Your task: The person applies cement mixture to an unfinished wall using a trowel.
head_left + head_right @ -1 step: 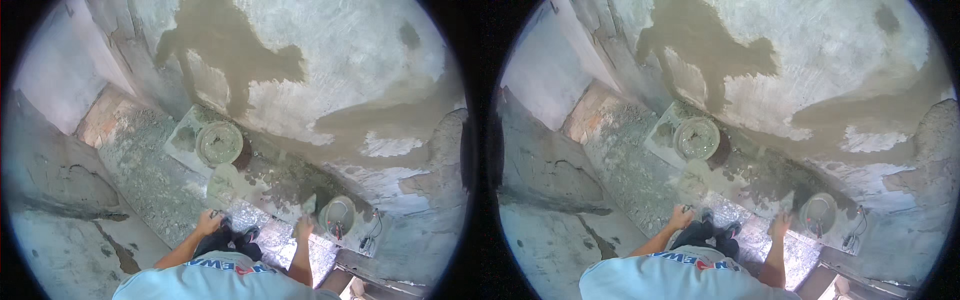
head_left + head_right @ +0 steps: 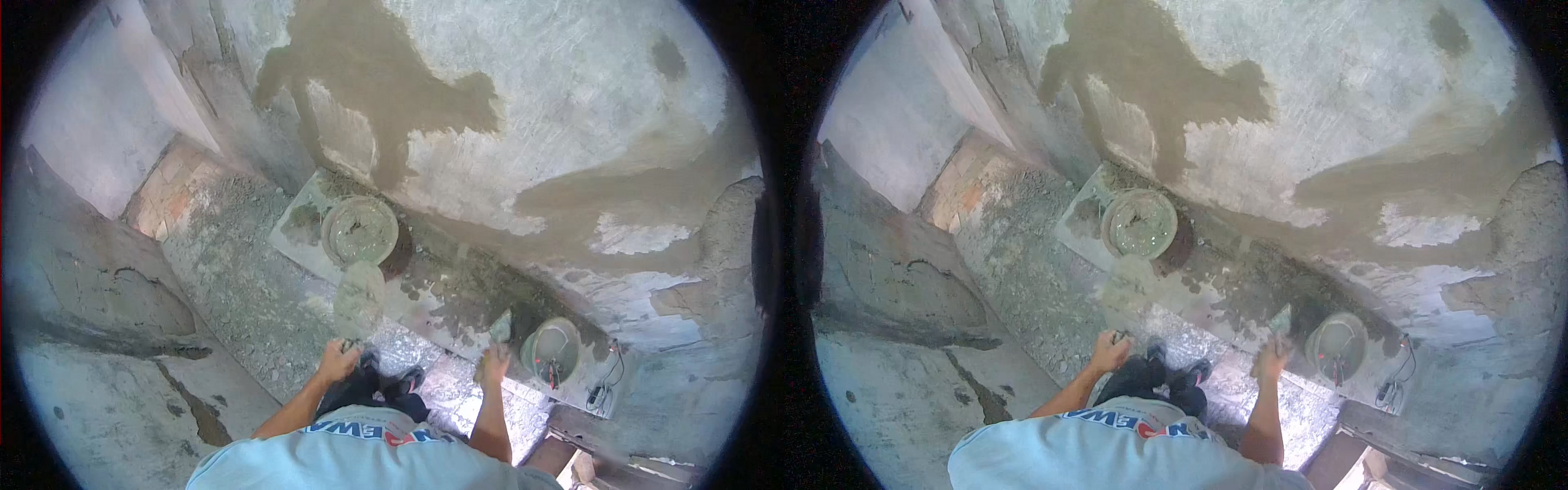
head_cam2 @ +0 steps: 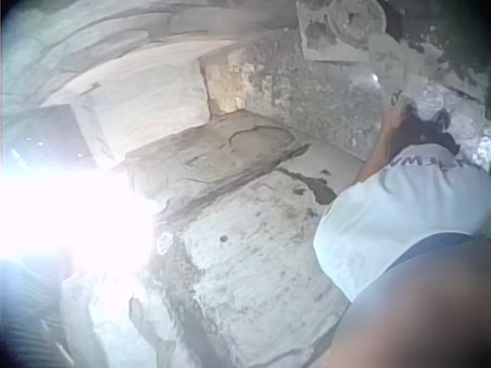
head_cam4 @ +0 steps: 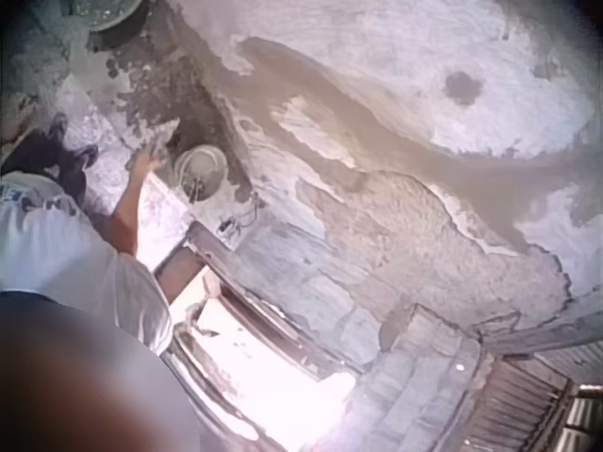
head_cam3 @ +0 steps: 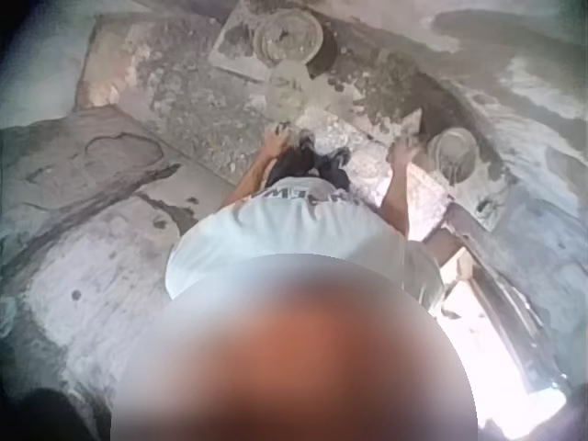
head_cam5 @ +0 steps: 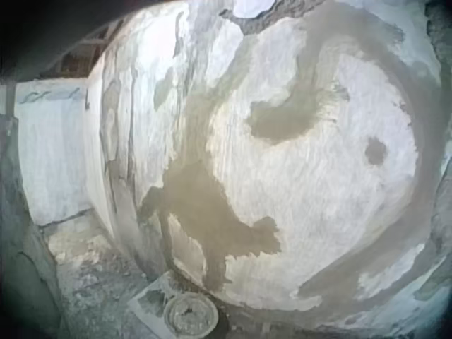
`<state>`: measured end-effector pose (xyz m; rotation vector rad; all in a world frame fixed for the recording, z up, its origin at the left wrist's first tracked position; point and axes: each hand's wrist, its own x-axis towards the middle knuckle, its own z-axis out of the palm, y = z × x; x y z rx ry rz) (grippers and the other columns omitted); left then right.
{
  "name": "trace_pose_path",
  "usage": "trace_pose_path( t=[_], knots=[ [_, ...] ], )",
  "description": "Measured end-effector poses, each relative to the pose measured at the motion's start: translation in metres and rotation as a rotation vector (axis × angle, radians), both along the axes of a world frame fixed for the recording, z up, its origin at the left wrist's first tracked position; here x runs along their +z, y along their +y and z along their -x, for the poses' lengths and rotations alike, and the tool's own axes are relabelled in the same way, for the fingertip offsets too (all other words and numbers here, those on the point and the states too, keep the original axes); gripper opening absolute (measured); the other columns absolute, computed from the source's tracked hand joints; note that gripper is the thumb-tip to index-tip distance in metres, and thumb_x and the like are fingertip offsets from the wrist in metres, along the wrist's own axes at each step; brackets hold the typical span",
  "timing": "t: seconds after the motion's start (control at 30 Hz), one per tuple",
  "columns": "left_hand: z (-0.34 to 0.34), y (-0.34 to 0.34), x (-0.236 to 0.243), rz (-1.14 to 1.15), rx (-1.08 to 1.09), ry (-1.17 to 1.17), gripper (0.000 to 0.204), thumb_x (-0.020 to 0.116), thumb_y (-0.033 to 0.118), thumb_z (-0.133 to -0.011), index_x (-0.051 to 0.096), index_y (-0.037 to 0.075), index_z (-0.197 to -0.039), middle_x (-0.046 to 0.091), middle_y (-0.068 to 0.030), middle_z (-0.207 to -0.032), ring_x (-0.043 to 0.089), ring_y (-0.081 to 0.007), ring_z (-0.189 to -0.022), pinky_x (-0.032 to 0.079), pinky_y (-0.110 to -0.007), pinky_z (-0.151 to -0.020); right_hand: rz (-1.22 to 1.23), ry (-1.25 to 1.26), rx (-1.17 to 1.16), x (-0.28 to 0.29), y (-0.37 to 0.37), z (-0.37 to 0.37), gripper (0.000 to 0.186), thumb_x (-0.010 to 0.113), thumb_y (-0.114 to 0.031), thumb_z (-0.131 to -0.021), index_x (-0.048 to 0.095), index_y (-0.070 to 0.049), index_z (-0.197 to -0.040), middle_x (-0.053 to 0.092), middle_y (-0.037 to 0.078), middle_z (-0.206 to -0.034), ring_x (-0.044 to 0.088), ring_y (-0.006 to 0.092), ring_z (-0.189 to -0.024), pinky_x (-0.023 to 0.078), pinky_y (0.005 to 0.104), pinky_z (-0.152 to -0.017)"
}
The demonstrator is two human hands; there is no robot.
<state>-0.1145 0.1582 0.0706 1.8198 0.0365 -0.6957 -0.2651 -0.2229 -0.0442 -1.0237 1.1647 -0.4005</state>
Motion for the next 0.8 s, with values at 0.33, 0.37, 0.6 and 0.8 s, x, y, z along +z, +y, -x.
trace_pose_path(
  t=[0.33, 0.37, 0.6, 0.8],
  knots=[
    [-0.063, 0.056, 0.0, 0.251, 0.314, -0.056, 0.028, 0.06, 0.014, -0.09, 0.047, 0.008, -0.065, 0.045, 0.0009, -0.051, 0.041, -0.0106, -0.039, 0.032, -0.029, -0.037, 0.92, 0.392, 1.063, 0.071, 0.041, -0.19, 0.043, 0.047, -0.038, -0.099, 0.058, -0.008, -0.128, 0.062, 0.028, -0.123, 0.059, 0.0467, -0.114, 0.046, 0.0549, -0.095],
    [-0.076, 0.057, 0.007, 0.201, 0.252, -0.029, 0.023, 0.061, 0.013, -0.09, 0.049, 0.008, -0.071, 0.044, 0.0016, -0.053, 0.041, -0.0098, -0.04, 0.032, -0.028, -0.037, 0.998, 0.478, 1.139, 0.085, 0.035, -0.216, 0.043, 0.047, -0.038, -0.1, 0.056, -0.009, -0.13, 0.063, 0.027, -0.122, 0.06, 0.0458, -0.113, 0.047, 0.055, -0.095],
    [-0.154, 0.107, -0.014, 0.328, 0.352, 0.182, 0.026, 0.062, 0.011, -0.092, 0.049, 0.007, -0.07, 0.046, 0.0001, -0.051, 0.044, -0.0103, -0.038, 0.033, -0.028, -0.035, 1.295, 0.637, 1.162, 0.137, 0.011, -0.406, 0.04, 0.046, -0.036, -0.102, 0.053, -0.014, -0.135, 0.064, 0.022, -0.121, 0.064, 0.0443, -0.109, 0.051, 0.0553, -0.091],
    [-0.198, 0.143, -0.016, 0.265, 0.359, 0.181, 0.029, 0.062, 0.011, -0.092, 0.047, 0.008, -0.068, 0.046, -0.0003, -0.051, 0.043, -0.0104, -0.037, 0.034, -0.028, -0.035, 1.448, 0.724, 1.197, 0.084, 0.0, -0.453, 0.04, 0.048, -0.035, -0.101, 0.051, -0.016, -0.137, 0.065, 0.017, -0.119, 0.067, 0.0423, -0.1, 0.055, 0.0542, -0.084]
  ],
)
